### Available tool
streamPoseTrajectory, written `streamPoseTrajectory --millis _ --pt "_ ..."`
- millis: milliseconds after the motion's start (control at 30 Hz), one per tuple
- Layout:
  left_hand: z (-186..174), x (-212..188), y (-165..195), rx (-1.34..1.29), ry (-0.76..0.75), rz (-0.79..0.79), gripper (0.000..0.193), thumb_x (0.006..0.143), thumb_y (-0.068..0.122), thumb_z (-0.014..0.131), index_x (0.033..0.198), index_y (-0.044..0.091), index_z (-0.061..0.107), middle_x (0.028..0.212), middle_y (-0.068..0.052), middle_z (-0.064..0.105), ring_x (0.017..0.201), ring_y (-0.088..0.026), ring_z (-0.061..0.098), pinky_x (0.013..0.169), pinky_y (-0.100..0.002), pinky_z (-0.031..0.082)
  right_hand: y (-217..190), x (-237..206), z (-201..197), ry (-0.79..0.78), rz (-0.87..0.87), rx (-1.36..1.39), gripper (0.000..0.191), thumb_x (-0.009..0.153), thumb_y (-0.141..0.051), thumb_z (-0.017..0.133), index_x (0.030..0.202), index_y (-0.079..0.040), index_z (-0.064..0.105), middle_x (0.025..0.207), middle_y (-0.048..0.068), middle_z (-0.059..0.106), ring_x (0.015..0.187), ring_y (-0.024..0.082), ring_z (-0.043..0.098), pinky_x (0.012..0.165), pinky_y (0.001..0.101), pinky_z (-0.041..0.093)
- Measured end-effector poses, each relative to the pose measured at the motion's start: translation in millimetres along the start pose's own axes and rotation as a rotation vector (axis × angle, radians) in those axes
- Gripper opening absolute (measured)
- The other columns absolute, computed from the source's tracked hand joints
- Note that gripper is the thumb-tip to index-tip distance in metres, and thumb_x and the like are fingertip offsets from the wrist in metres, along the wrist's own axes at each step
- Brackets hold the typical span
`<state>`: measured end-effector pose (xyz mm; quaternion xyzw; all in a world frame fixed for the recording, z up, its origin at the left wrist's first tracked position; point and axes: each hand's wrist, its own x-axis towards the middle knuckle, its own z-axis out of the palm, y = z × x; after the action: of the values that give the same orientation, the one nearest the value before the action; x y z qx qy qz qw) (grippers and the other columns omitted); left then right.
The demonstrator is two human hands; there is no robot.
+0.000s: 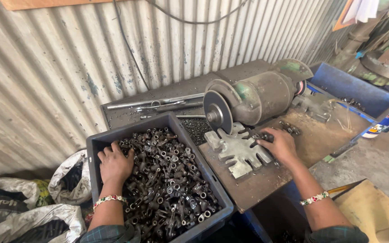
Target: The person picks small dark metal fittings one at a time from a large bin and presses each against a spinning bench grinder, producing sparks, then sets the ground parts in a pile on the workbench. They occasionally sort through the bin and move finished parts aside while continuing to grind more pieces.
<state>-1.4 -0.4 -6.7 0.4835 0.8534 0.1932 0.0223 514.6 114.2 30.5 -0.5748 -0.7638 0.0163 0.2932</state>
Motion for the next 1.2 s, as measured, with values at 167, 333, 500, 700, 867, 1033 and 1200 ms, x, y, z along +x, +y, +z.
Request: streamPoseTrajectory --millis 167,333,500,700,867,1033,1200 --pt "-1 1 5 -0.013 -0.008 -0.017 0.070 0.094 0.053 0.061 0.145 0.007 0.045 0.136 -0.022 0.053 0.133 -0.039 0.044 0.103 -0.050 0.049 15 -5 -5 0.025 0.005 -0.132 0.034 0.075 -0.032 0.084 0.104 -0.015 0.079 0.103 0.013 0.072 0.100 0.033 0.068 0.088 0.0441 0.054" --pt "-4 1 7 -0.030 -0.007 -0.028 0.070 0.093 0.052 0.062 0.144 0.009 0.045 0.137 -0.021 0.053 0.134 -0.039 0.044 0.104 -0.050 0.048 -2 -17 -17 0.150 0.045 0.064 0.034 0.087 -0.028 0.079 0.112 -0.008 0.069 0.103 0.012 0.075 0.093 0.030 0.072 0.082 0.0412 0.056" --pt "-4 0 7 -0.037 -0.001 -0.022 0.070 0.093 0.051 0.062 0.145 0.008 0.044 0.138 -0.022 0.052 0.133 -0.039 0.044 0.103 -0.050 0.048 -48 -19 -18 -0.062 0.174 0.263 0.041 0.071 -0.029 0.086 0.106 -0.013 0.070 0.094 0.005 0.077 0.079 0.016 0.073 0.071 0.0336 0.061" --pt "-4 -1 7 -0.025 -0.017 -0.021 0.071 0.093 0.051 0.063 0.145 0.008 0.043 0.137 -0.022 0.052 0.134 -0.040 0.043 0.103 -0.050 0.048 -77 -23 -7 -0.073 -0.032 0.183 0.036 0.069 -0.029 0.092 0.101 -0.016 0.081 0.089 0.006 0.082 0.073 0.014 0.071 0.074 0.0332 0.054" --pt "-5 0 10 -0.039 -0.008 -0.025 0.068 0.093 0.052 0.063 0.142 0.008 0.045 0.138 -0.021 0.052 0.134 -0.038 0.044 0.104 -0.050 0.048 -72 -17 1 -0.009 0.181 0.188 0.044 0.066 -0.028 0.092 0.107 -0.019 0.081 0.086 0.007 0.081 0.068 0.015 0.073 0.066 0.0313 0.056" --pt "-6 -2 10 -0.057 -0.021 -0.026 0.068 0.093 0.051 0.063 0.143 0.008 0.045 0.137 -0.021 0.052 0.134 -0.039 0.043 0.104 -0.050 0.048 -73 7 18 0.044 0.162 0.138 0.036 0.067 -0.030 0.093 0.095 -0.010 0.083 0.081 0.007 0.080 0.068 0.015 0.075 0.067 0.0300 0.056" --pt "-5 -1 11 -0.051 -0.009 -0.019 0.069 0.093 0.052 0.063 0.142 0.007 0.045 0.136 -0.021 0.052 0.134 -0.039 0.043 0.104 -0.051 0.047 -70 22 26 0.012 0.190 0.149 0.036 0.068 -0.032 0.093 0.094 -0.010 0.083 0.079 0.009 0.080 0.066 0.016 0.074 0.066 0.0311 0.055"
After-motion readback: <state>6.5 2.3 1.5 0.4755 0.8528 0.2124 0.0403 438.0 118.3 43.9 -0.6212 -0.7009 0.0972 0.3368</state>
